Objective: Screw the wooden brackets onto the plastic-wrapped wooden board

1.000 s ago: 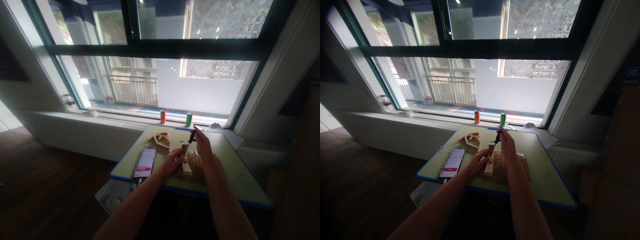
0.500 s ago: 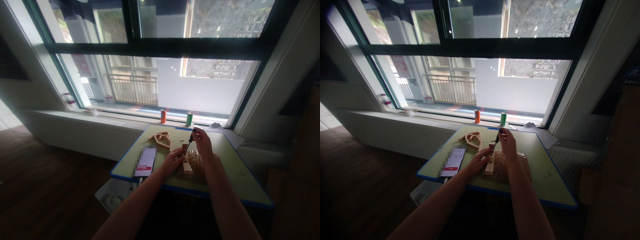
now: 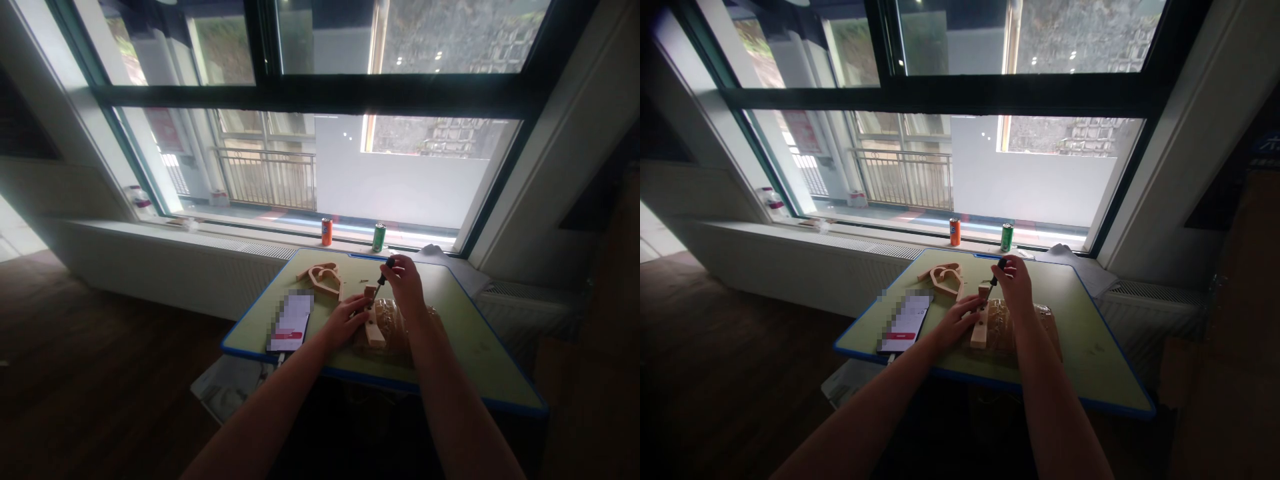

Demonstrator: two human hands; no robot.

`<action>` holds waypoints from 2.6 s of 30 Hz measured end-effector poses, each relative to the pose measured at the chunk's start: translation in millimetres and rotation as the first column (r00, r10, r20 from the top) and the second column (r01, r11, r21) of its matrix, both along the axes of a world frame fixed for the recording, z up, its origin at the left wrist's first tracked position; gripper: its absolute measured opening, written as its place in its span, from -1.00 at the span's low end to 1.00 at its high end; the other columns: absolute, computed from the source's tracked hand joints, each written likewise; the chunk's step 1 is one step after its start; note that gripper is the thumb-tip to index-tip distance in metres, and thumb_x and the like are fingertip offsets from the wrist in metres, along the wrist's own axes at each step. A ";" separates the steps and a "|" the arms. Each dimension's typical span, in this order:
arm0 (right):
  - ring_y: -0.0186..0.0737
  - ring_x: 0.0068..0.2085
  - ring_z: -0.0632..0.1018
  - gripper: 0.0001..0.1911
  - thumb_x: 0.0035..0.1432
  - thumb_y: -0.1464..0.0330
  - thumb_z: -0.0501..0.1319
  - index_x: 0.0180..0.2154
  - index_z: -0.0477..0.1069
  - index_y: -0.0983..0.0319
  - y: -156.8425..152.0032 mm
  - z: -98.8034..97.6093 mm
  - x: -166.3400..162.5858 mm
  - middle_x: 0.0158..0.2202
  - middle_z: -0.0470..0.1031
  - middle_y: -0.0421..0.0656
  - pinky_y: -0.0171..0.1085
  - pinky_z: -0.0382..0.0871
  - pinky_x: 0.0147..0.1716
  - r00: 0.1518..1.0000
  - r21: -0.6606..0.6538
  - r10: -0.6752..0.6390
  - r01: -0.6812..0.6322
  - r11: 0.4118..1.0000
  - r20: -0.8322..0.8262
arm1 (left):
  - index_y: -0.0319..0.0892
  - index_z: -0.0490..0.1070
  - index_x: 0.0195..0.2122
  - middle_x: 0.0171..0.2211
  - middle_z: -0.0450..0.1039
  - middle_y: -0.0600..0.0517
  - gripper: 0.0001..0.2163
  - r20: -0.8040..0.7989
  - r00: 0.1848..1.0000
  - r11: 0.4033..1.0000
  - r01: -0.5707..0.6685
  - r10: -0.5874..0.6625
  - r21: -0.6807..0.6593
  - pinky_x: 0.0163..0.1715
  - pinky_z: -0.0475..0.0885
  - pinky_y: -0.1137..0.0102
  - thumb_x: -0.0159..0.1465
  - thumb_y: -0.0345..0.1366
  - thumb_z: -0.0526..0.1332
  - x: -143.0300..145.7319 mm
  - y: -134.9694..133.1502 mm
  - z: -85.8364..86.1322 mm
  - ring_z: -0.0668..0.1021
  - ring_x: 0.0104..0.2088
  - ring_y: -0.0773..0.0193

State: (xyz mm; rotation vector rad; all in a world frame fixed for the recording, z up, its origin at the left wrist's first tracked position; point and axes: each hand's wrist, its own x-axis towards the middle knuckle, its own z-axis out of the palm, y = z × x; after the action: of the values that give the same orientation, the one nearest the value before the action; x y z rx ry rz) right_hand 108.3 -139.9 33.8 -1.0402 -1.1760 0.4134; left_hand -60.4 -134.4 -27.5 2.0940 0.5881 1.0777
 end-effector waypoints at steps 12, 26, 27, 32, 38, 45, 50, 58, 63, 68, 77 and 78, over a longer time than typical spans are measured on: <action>-0.24 -0.35 0.48 -0.50 -0.07 0.18 0.26 -0.07 0.25 0.16 4.6 -5.1 1.0 -0.30 0.43 -0.17 -0.16 0.41 -0.35 0.999 -0.043 0.042 -0.041 0.998 0.010 | -0.12 0.34 0.03 0.08 0.27 -0.03 -0.64 -0.005 1.000 1.000 0.007 -0.007 -0.022 0.09 0.21 0.28 0.21 -0.19 0.11 -0.2 0.4 -0.8 0.33 0.07 0.15; -0.28 -0.38 0.45 -0.57 -0.07 0.19 0.26 -0.13 0.37 0.20 1.4 -2.7 -1.1 -0.34 0.45 -0.17 -0.22 0.37 -0.36 0.995 -0.059 0.089 -0.087 0.995 0.040 | -0.14 0.33 0.04 0.10 0.25 -0.03 -0.64 0.008 1.000 1.000 0.026 -0.025 -0.015 0.09 0.21 0.27 0.21 -0.20 0.11 -1.3 -3.8 2.8 0.32 0.08 0.16; -0.28 -0.38 0.45 -0.60 -0.04 0.18 0.23 -0.15 0.38 0.21 0.8 -2.4 -1.6 -0.34 0.46 -0.17 -0.22 0.37 -0.37 0.994 -0.061 0.096 -0.094 0.994 0.042 | -0.13 0.33 0.04 0.10 0.25 -0.03 -0.64 0.006 1.000 1.000 0.024 -0.024 -0.017 0.10 0.20 0.27 0.21 -0.20 0.11 -1.1 -3.9 2.9 0.32 0.08 0.16; -0.22 -0.28 0.48 -0.60 0.12 0.15 0.02 -0.10 0.38 0.22 -2.3 -0.2 -4.2 -0.24 0.48 -0.08 -0.21 0.39 -0.38 0.988 -0.063 0.151 -0.150 0.987 0.020 | -0.13 0.33 0.03 0.10 0.26 -0.03 -0.64 0.005 1.000 1.000 0.017 -0.017 -0.012 0.10 0.20 0.27 0.21 -0.20 0.11 -1.2 -4.5 3.4 0.32 0.08 0.16; -0.25 -0.40 0.44 -0.65 -0.05 0.14 0.22 -0.27 0.43 0.25 0.7 -3.1 0.1 -0.41 0.47 -0.15 -0.23 0.35 -0.41 0.994 -0.074 0.084 -0.079 0.994 0.067 | -0.12 0.34 0.02 0.10 0.26 -0.02 -0.64 0.007 1.000 0.999 0.027 -0.026 -0.018 0.10 0.21 0.24 0.20 -0.20 0.12 -1.7 -2.6 3.1 0.32 0.08 0.13; -0.22 -0.34 0.47 -0.60 0.11 0.11 0.03 -0.22 0.44 0.24 -2.7 -2.1 -3.3 -0.31 0.50 -0.09 -0.27 0.33 -0.46 0.989 -0.077 0.118 -0.112 0.991 0.084 | -0.13 0.34 0.03 0.11 0.24 -0.03 -0.64 0.005 0.999 0.998 0.035 -0.035 -0.057 0.11 0.20 0.25 0.21 -0.21 0.10 -0.7 -4.1 3.9 0.32 0.09 0.14; -0.25 -0.38 0.45 -0.68 0.03 0.13 0.15 -0.32 0.43 0.25 -4.7 1.5 -3.3 -0.37 0.49 -0.12 -0.25 0.33 -0.40 0.991 -0.069 0.094 -0.087 0.994 0.100 | -0.12 0.32 0.05 0.12 0.23 -0.02 -0.63 0.011 0.999 0.997 0.053 -0.052 -0.059 0.12 0.18 0.22 0.21 -0.21 0.10 -1.0 -5.9 6.9 0.30 0.10 0.13; -0.26 -0.40 0.44 -0.68 0.01 0.14 0.17 -0.29 0.41 0.24 -4.8 0.4 -4.8 -0.37 0.48 -0.13 -0.27 0.31 -0.43 0.989 -0.070 0.092 -0.084 0.994 0.115 | -0.12 0.32 0.05 0.12 0.22 -0.02 -0.63 0.013 0.999 0.997 0.049 -0.048 -0.063 0.10 0.21 0.28 0.22 -0.20 0.10 -1.1 -5.7 6.9 0.32 0.09 0.14; -0.23 -0.33 0.46 -0.62 0.16 0.16 -0.03 -0.19 0.42 0.23 -6.8 -0.3 -4.8 -0.24 0.51 -0.08 -0.26 0.31 -0.43 0.985 -0.070 0.124 -0.116 0.991 0.121 | -0.13 0.31 0.05 0.12 0.23 -0.02 -0.63 0.020 0.998 0.997 0.062 -0.061 -0.051 0.11 0.20 0.27 0.22 -0.20 0.10 -0.8 -6.0 6.7 0.32 0.09 0.14; -0.24 -0.40 0.44 -0.70 0.00 0.15 0.19 -0.33 0.42 0.24 -5.5 1.5 -3.8 -0.38 0.48 -0.12 -0.24 0.30 -0.40 0.985 -0.072 0.064 -0.053 0.996 0.158 | -0.14 0.32 0.04 0.12 0.23 -0.03 -0.63 0.008 0.999 0.997 0.046 -0.045 -0.065 0.12 0.19 0.26 0.22 -0.19 0.10 -1.0 -3.9 3.8 0.31 0.10 0.14; -0.23 -0.34 0.45 -0.59 0.15 0.11 -0.01 -0.20 0.42 0.25 -8.5 0.4 -6.1 -0.25 0.50 -0.07 -0.26 0.30 -0.43 0.983 -0.072 0.104 -0.094 0.993 0.150 | -0.13 0.31 0.05 0.12 0.22 -0.03 -0.63 0.023 0.998 0.997 0.056 -0.055 -0.044 0.12 0.18 0.24 0.22 -0.20 0.10 -1.0 -3.9 3.2 0.30 0.10 0.13; -0.24 -0.34 0.45 -0.58 0.16 0.12 -0.03 -0.19 0.42 0.25 -9.1 0.6 -6.2 -0.23 0.50 -0.06 -0.27 0.30 -0.44 0.983 -0.072 0.111 -0.101 0.992 0.148 | -0.13 0.31 0.05 0.12 0.23 -0.03 -0.63 0.020 0.998 0.997 0.055 -0.054 -0.045 0.12 0.18 0.24 0.22 -0.19 0.10 -0.6 -3.6 3.0 0.30 0.10 0.13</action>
State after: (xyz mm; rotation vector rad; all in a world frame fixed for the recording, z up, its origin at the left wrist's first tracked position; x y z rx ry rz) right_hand 102.1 -149.0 34.5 -1.0828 -1.3656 0.4649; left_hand -61.1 -138.0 -24.5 2.0471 0.5384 1.0429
